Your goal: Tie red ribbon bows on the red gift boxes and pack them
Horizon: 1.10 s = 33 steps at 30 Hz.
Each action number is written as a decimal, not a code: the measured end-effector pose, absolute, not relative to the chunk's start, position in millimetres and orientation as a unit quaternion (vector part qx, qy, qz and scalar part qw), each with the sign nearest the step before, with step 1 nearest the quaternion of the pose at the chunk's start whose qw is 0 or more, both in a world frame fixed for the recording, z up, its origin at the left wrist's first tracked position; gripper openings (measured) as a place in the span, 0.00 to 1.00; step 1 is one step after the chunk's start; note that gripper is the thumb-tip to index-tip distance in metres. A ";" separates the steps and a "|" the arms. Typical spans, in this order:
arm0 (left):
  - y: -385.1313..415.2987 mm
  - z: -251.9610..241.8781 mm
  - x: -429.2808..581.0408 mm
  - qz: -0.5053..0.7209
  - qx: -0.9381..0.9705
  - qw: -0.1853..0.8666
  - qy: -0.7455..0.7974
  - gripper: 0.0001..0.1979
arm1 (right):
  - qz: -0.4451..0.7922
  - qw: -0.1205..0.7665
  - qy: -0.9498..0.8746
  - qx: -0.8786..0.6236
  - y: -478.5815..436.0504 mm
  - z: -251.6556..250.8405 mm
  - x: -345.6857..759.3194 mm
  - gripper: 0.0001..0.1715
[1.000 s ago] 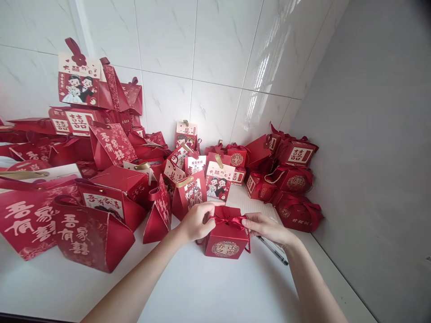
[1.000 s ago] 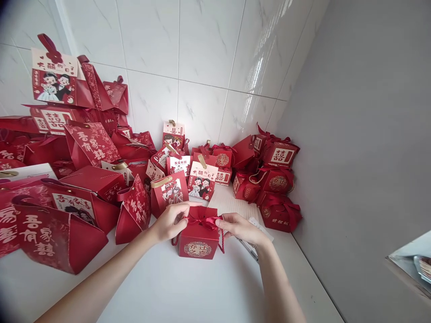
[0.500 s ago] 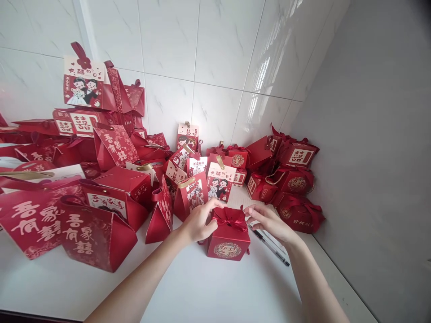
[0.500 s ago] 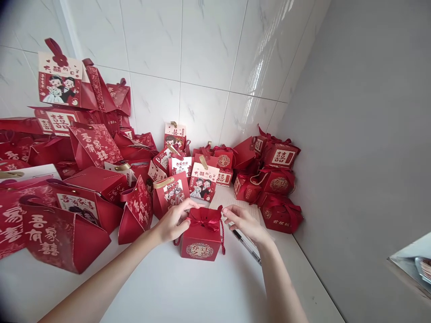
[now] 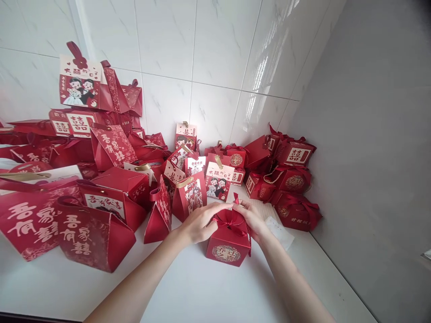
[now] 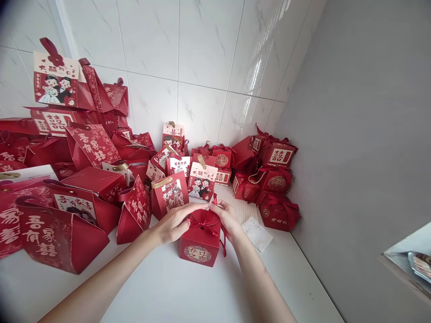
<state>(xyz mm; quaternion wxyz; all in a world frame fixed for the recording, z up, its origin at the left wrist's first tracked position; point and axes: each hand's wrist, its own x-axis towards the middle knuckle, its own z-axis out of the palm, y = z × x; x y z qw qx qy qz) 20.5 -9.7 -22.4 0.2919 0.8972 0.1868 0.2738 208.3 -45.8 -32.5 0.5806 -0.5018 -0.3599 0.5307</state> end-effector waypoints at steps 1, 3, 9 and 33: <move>-10.1 -21.9 20.7 0.264 0.904 0.284 0.182 0.32 | 0.540 0.571 -0.358 -0.504 -44.8 -33.1 208.3 0.21; -10.8 -21.6 20.9 0.240 0.916 0.262 0.185 0.33 | 0.563 0.546 -0.360 -0.505 -44.0 -33.5 208.9 0.19; -13.0 -21.1 20.4 0.211 0.928 0.230 0.204 0.28 | 0.571 0.495 -0.376 -0.537 -45.2 -27.2 209.6 0.17; -20.3 -25.0 22.2 0.235 0.919 0.232 0.215 0.26 | 0.351 0.309 -0.682 -0.562 -101.9 -3.1 225.1 0.25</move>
